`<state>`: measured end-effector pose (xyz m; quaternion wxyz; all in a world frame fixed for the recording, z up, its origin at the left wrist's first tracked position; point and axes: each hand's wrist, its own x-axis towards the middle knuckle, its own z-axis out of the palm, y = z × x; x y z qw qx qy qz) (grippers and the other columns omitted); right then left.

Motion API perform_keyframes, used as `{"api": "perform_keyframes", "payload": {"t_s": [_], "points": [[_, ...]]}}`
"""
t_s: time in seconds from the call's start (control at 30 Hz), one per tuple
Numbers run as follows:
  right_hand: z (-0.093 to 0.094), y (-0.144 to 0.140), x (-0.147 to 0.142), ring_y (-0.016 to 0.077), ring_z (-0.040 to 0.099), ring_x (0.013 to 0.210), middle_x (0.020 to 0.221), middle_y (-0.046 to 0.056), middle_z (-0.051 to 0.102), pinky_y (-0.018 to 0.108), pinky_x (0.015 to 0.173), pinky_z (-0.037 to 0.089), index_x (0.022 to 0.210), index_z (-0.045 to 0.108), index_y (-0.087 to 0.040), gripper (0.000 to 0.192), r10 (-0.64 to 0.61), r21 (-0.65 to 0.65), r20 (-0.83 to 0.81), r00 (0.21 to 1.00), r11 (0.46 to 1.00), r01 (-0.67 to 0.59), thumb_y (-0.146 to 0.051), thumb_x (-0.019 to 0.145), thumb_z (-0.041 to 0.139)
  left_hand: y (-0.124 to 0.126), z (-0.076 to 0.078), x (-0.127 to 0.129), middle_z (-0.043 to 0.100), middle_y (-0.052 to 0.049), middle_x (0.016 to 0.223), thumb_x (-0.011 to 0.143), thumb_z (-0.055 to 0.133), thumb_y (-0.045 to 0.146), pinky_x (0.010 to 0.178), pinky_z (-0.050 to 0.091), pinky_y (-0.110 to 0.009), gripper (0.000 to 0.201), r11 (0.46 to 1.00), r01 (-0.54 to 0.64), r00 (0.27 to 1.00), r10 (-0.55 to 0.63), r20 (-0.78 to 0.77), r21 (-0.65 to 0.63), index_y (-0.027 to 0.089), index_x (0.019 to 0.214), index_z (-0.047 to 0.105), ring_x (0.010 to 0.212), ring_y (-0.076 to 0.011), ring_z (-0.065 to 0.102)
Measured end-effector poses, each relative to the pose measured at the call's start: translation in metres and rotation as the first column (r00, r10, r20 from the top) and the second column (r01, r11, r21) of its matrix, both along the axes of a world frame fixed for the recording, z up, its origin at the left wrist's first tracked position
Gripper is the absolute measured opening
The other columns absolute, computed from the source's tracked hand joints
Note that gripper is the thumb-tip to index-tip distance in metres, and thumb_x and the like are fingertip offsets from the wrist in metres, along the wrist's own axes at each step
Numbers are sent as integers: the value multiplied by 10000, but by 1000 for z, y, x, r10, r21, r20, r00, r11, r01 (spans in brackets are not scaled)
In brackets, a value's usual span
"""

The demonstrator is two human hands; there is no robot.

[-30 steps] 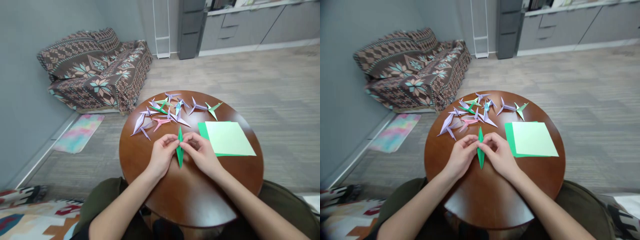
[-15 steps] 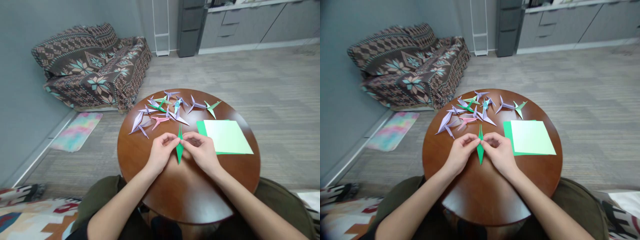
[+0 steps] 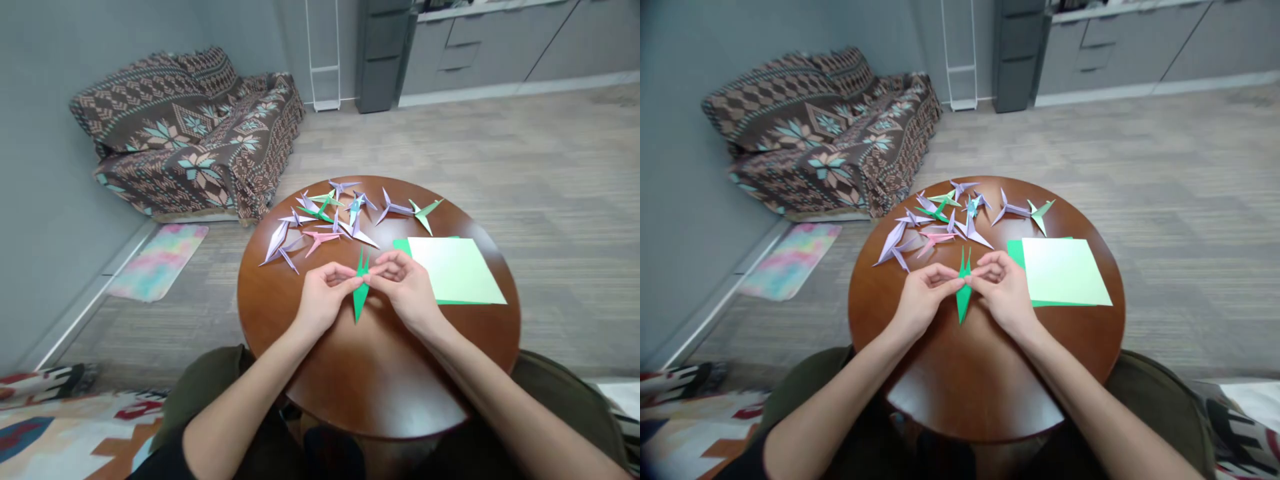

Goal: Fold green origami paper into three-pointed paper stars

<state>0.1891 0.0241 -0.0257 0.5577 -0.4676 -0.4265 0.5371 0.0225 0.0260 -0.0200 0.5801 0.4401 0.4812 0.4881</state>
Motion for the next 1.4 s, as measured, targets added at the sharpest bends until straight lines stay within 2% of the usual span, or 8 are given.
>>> {"api": "perform_keyframes", "payload": {"t_s": [0.13,0.33,0.47,0.57,1.0,1.17,1.27,1.4], "points": [[3,1,4,194,710,722,739,0,743,354,766,585,905,675,-228,434,83,-38,19,996,996,-82,-333,604,969,0,3,-1,755,-14,763,588,971,267,776,580,-303,395,998,39,994,-34,101,-50,166,874,717,724,-159,707],[7,-1,4,167,635,694,710,-19,661,328,723,539,755,674,-210,229,261,-113,-13,965,959,-261,-359,723,845,-3,8,-1,698,10,721,544,995,220,699,537,-240,423,998,61,998,-61,13,7,166,808,669,686,-123,654],[7,-1,2,156,590,676,683,-19,652,298,681,472,723,670,-202,215,235,-29,118,965,972,-233,-356,750,818,-4,9,-1,690,12,738,584,968,205,725,522,-232,375,995,97,995,-97,-40,18,160,823,684,707,-114,650],[5,-2,1,147,570,649,659,-28,643,286,656,444,710,657,-199,204,216,4,117,969,976,-218,-319,733,821,-4,9,-2,703,4,752,604,941,187,747,522,-243,350,987,158,986,-158,-60,-11,143,859,705,721,-120,660],[13,-1,8,148,600,626,640,-6,673,283,637,469,686,674,-187,281,256,-13,144,956,966,-257,-374,721,880,-5,19,-14,762,-19,817,772,835,243,769,504,-251,162,931,362,928,-364,-83,-40,139,866,755,749,-137,678],[14,-4,5,157,647,629,659,0,702,290,641,509,742,701,-189,356,270,-26,102,958,963,-268,-483,734,903,-5,17,-13,789,-36,808,730,908,280,803,527,-261,230,951,307,952,-307,-6,-47,138,829,758,774,-161,718],[18,-4,4,161,671,630,667,0,715,298,652,536,782,723,-192,388,258,-19,81,963,966,-258,-525,722,912,-5,15,-11,768,-19,744,654,981,319,768,526,-236,328,954,279,954,-262,145,-111,138,822,765,717,-136,695],[22,-3,5,159,685,621,655,-2,725,305,673,565,794,730,-194,382,267,7,64,962,963,-268,-525,728,908,-7,14,-9,745,-13,722,644,1005,364,751,534,-217,374,920,324,908,-236,347,-219,135,818,766,666,-104,668]]}}
